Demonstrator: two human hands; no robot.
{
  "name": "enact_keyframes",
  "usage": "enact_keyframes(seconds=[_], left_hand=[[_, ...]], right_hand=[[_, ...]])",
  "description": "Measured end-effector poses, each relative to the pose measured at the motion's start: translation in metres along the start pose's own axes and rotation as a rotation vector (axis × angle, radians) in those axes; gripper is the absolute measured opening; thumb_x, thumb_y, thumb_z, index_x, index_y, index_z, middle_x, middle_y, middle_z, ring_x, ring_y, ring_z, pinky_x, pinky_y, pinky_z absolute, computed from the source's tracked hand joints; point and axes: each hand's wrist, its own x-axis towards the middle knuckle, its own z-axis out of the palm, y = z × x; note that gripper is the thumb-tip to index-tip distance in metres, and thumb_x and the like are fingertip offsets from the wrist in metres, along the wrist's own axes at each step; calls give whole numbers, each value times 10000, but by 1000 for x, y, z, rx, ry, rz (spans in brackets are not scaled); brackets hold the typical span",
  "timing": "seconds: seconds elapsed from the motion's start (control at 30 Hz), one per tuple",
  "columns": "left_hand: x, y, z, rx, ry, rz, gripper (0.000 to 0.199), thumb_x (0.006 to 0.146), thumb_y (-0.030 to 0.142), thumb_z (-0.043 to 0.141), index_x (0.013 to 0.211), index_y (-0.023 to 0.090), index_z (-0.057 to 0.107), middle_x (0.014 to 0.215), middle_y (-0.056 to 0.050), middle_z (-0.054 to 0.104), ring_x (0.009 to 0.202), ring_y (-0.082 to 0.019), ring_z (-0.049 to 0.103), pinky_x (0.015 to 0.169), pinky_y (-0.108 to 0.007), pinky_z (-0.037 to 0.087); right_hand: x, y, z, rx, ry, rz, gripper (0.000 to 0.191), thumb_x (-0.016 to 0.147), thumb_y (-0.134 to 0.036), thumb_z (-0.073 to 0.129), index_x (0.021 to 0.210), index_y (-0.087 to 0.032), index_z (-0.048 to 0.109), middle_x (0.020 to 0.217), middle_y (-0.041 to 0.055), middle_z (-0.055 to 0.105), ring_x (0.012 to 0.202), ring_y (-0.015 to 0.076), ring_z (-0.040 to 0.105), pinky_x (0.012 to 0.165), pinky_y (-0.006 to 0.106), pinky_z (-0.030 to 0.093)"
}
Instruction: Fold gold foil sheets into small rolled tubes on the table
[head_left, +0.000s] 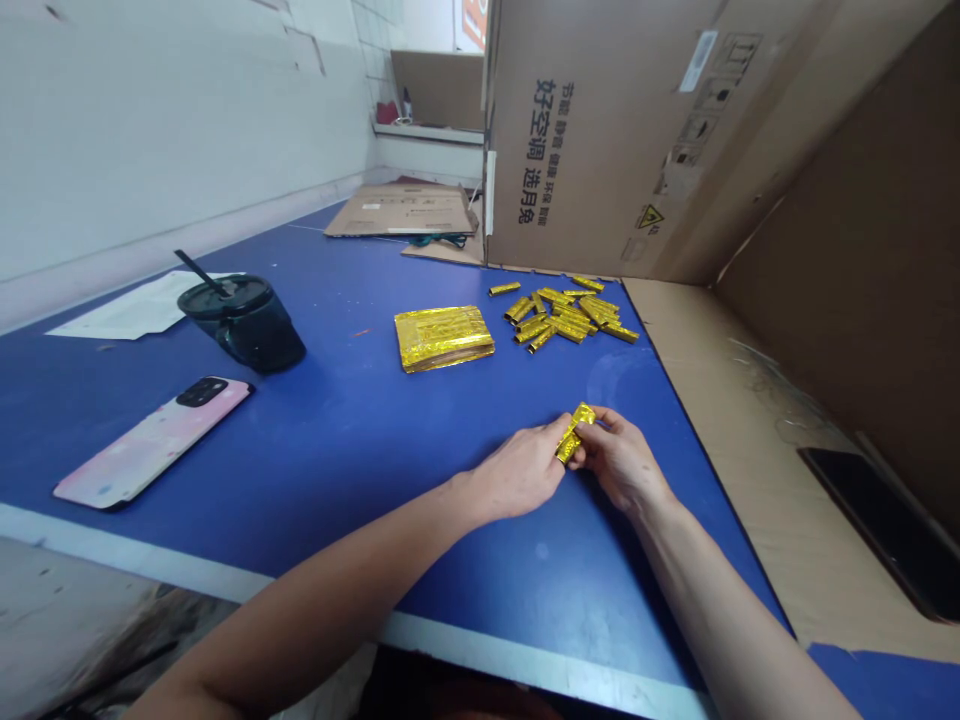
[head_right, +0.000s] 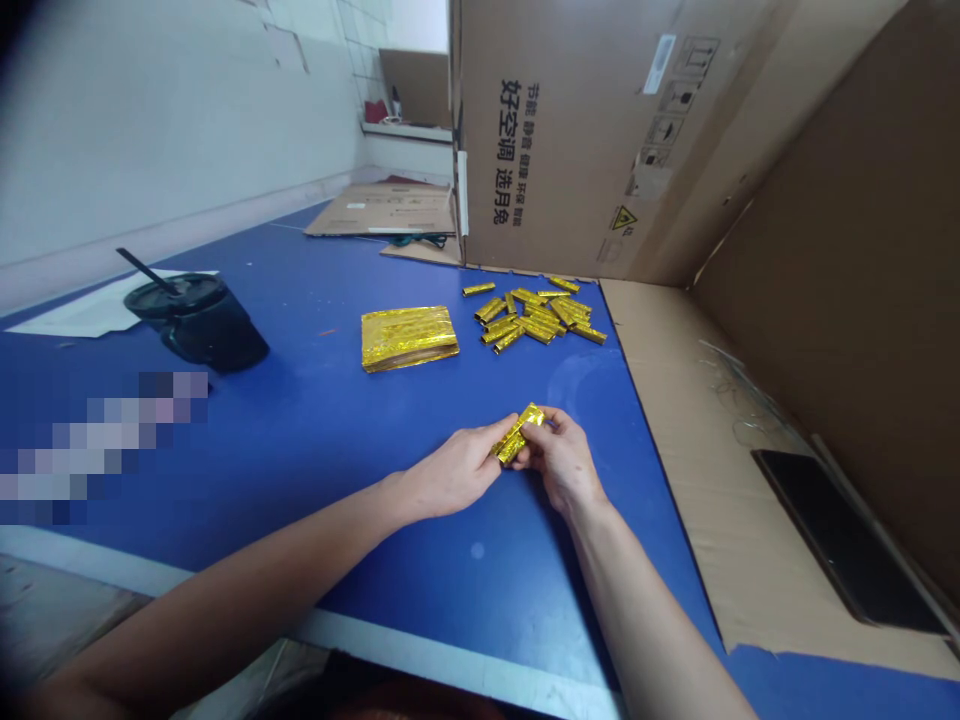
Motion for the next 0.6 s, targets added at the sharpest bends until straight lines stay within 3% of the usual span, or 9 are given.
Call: enact_keyframes(seconds=[0.37, 0.6], left_hand=[[1, 1, -1, -65, 35, -9, 359, 795, 99, 330, 1133, 168, 429, 984, -64, 590, 862, -178, 565, 755, -269, 412], [1, 3, -2, -60, 21, -14, 341, 797, 97, 318, 1098, 182, 454, 939, -28, 598, 850, -149, 560, 754, -243, 399]], right_hand=[[-2, -7, -3, 45, -173, 51, 237, 604, -165, 680, 799, -160, 545, 629, 2, 627, 480, 99, 562, 482, 238, 508], [1, -2, -6, -2, -146, 51, 217, 588, -149, 674, 757, -150, 538, 525, -11, 604, 401, 93, 530, 426, 222, 487]])
